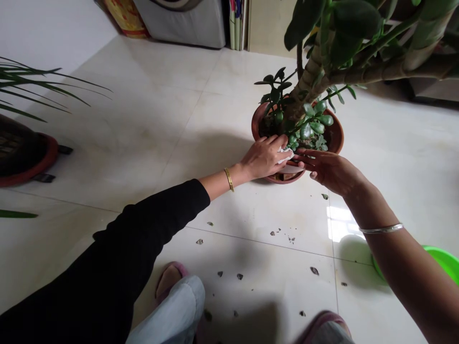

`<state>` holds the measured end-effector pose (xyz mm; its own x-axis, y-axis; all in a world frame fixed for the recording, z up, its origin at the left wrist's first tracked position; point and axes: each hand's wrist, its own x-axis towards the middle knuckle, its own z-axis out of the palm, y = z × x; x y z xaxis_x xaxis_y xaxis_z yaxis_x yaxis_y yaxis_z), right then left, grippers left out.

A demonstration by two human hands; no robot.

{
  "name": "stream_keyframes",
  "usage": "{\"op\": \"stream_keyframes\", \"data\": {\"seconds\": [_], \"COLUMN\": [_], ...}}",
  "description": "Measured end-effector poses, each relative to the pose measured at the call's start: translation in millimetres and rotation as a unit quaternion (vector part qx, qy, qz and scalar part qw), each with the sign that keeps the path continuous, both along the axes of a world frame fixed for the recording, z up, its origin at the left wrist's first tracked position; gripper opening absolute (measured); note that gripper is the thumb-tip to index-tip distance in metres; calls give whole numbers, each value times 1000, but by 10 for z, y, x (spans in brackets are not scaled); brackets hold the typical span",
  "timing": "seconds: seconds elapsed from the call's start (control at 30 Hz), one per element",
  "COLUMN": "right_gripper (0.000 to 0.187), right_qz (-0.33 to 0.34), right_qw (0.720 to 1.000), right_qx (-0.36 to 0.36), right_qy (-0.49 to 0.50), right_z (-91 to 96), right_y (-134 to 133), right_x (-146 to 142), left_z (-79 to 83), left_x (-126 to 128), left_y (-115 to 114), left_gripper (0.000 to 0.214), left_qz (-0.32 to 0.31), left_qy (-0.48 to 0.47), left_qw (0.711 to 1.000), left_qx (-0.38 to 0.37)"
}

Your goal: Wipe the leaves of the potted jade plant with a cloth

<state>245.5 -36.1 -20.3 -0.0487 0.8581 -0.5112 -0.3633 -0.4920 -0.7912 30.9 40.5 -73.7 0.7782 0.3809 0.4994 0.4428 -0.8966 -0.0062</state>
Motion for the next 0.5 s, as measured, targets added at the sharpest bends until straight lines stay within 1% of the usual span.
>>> {"op": "stream_keyframes", "data": {"seconds": [0.13, 0.27, 0.3, 0.43, 0.5], "right_gripper": [37, 39, 39, 41, 41], "right_qz": [-7, -4, -2, -2, -3], "right_qw": [1000, 1000, 1000, 1000, 999], "right_qx": [0, -2, -3, -4, -1], "right_qy": [-7, -14, -16, -26, -39], "right_z": [10, 2, -1, -15, -22], "right_y": [-10, -6, -4, -9, -18], "right_x": [-22, -23, -20, -10, -20], "left_z": [-28, -20, -20, -43, -64], "left_x": [16, -2, -4, -16, -36], "left_y": [-8, 5, 1, -24, -22], "left_gripper": [30, 27, 27, 26, 26], "left_qz": [-37, 6, 7, -46, -49], "left_qy": [-13, -30, -31, -37, -64], "left_qw": [999, 999, 999, 998, 996], "left_qx": [-20, -20, -20, -25, -33]}}
